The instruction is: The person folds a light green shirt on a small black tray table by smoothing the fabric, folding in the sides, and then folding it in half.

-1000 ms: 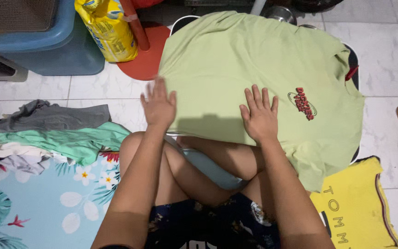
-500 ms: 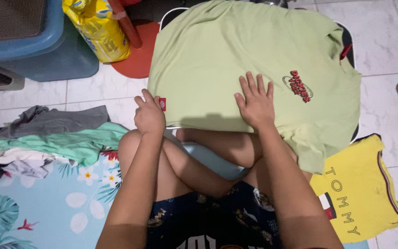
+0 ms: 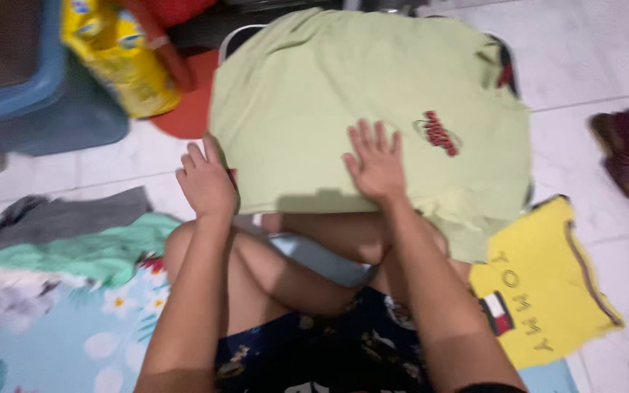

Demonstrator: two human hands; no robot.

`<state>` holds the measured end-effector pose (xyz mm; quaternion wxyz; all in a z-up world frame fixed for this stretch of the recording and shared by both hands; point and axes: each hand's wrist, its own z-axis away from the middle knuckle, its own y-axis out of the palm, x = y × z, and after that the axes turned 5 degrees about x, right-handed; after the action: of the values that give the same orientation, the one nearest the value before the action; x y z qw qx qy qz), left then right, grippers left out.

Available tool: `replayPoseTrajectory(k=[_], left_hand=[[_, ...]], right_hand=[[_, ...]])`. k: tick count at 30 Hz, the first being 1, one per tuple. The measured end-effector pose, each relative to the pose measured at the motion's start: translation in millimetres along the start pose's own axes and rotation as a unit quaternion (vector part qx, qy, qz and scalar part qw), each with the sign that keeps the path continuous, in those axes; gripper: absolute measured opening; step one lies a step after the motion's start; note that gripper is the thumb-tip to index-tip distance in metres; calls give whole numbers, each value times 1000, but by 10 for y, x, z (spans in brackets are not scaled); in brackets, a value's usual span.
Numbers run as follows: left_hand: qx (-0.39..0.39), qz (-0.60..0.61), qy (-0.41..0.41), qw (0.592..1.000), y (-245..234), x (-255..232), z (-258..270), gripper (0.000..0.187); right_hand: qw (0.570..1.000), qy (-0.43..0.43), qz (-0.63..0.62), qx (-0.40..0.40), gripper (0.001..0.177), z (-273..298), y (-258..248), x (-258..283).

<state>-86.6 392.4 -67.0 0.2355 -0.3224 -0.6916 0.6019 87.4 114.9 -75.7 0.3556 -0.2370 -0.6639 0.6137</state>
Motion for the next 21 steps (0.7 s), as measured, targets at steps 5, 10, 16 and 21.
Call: replayPoseTrajectory(k=[5,10,16,21], left_hand=[[11,45,255,966,63,-664,-158,52],[123,89,223,963,79,-827,-172,75],[140,84,212,963,74,-831,-175,76],[126,91,215,964,70,-850,-167,75]], right_hand=[[999,-28,-16,-36,67,110,-52,54],[999,-40,2,-23,68,349,-76,-520],[990,131,-38,-26,64,728,-340,-2383],[921,379,-70,-61,72,690,-630,-2535]])
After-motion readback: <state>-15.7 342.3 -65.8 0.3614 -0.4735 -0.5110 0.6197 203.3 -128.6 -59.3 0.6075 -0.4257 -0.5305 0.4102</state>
